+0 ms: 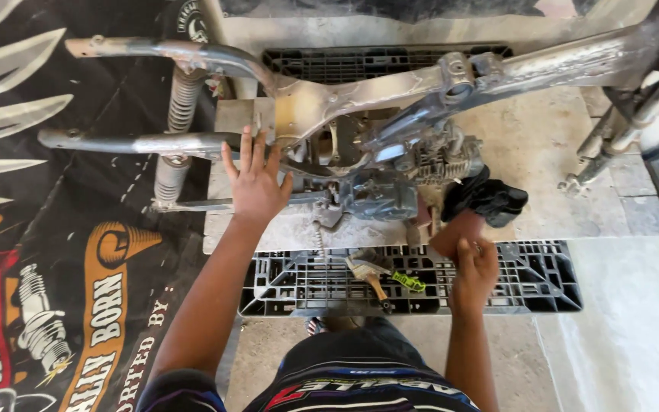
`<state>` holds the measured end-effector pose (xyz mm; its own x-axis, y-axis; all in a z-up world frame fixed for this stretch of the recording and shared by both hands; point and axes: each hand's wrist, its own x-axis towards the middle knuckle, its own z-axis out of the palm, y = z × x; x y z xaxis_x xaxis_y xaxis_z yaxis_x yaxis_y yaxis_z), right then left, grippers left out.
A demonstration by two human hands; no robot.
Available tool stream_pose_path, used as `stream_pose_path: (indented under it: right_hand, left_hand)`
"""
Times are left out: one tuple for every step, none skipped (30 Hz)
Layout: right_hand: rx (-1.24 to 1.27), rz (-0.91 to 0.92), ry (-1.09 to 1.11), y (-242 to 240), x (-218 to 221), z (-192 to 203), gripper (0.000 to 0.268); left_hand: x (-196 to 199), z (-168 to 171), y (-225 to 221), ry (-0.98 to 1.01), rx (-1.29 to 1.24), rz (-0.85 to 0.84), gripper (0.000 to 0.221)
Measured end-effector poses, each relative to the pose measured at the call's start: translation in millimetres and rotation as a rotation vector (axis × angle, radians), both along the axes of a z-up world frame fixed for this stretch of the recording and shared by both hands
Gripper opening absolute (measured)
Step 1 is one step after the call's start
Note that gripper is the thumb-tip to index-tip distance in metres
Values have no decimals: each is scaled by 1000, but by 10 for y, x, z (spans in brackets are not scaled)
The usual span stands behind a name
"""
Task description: The person scrubs a motorcycle frame with a sponge, focusing on the central and upper sections. They move the sponge along the metal tubes and joints, removing dirt and grime from the surface.
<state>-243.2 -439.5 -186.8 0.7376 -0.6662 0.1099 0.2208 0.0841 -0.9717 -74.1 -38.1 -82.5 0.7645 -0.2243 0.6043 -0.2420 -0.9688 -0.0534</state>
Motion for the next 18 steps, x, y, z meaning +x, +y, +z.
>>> stream_pose_path:
  right_hand:
    - [-1, -10, -2, 78, 160, 231, 22]
    - [15, -9, -49, 148, 319, 464, 24]
    - [35, -15, -97, 222, 466, 689, 27]
    - [37, -30, -100, 106, 715, 550, 27]
    - [-19, -56, -156, -54, 981, 435, 26]
    - [-77, -81, -212, -220, 1249, 323, 25]
    - [-86, -89, -215, -290, 1394, 507, 25]
    - [-191, -167, -270, -353, 1540, 691, 26]
    - [-292, -239, -324, -378, 1698, 867, 28]
    - [-297, -241, -327, -384, 1826, 1067, 28]
    - [-514, -335, -310, -365, 1950, 1254, 29]
    - [-731, -427, -288, -346, 2072, 1440, 31]
    - [-734, -431, -293, -420, 2224, 1553, 31]
    - [-779, -392, -357, -492, 2375, 1669, 36]
    - [-824, -356, -422, -570, 2534, 1800, 40]
    - [-828, -361, -429, -686, 2678, 1713, 40]
    - [-1019, -390, -360, -800, 2814, 1614, 32]
    - [-1209, -418, -284, -913, 2953, 1515, 36]
  left_hand:
    - [61, -44, -38, -2, -1, -10, 63]
    - [120, -86, -82, 25, 17, -3, 66]
    - [187, -121, -129, 52, 39, -3, 70]
    - [239, -108, -163, 49, 42, -19, 70]
    - [313, -98, -234, 82, 20, -50, 78]
    - [391, -89, -301, 114, -2, -82, 85]
    - [439, -99, -349, 111, -10, -91, 85]
    - [488, -111, -393, 144, 2, -75, 88]
    - [527, -115, -396, 176, 18, -53, 91]
    - [573, -104, -442, 173, 13, -56, 91]
    - [615, -88, -464, 253, -8, -63, 95]
    - [656, -72, -485, 332, -30, -70, 100]
    - [668, -7, -535, 327, -33, -73, 100]
    - [678, 61, -583, 385, -73, -94, 99]
    - [704, 137, -637, 441, -112, -118, 98]
    - [767, 227, -721, 432, -116, -122, 98]
    - [818, 310, -801, 526, -58, -106, 99]
    - [869, 392, -877, 620, 0, -89, 101]
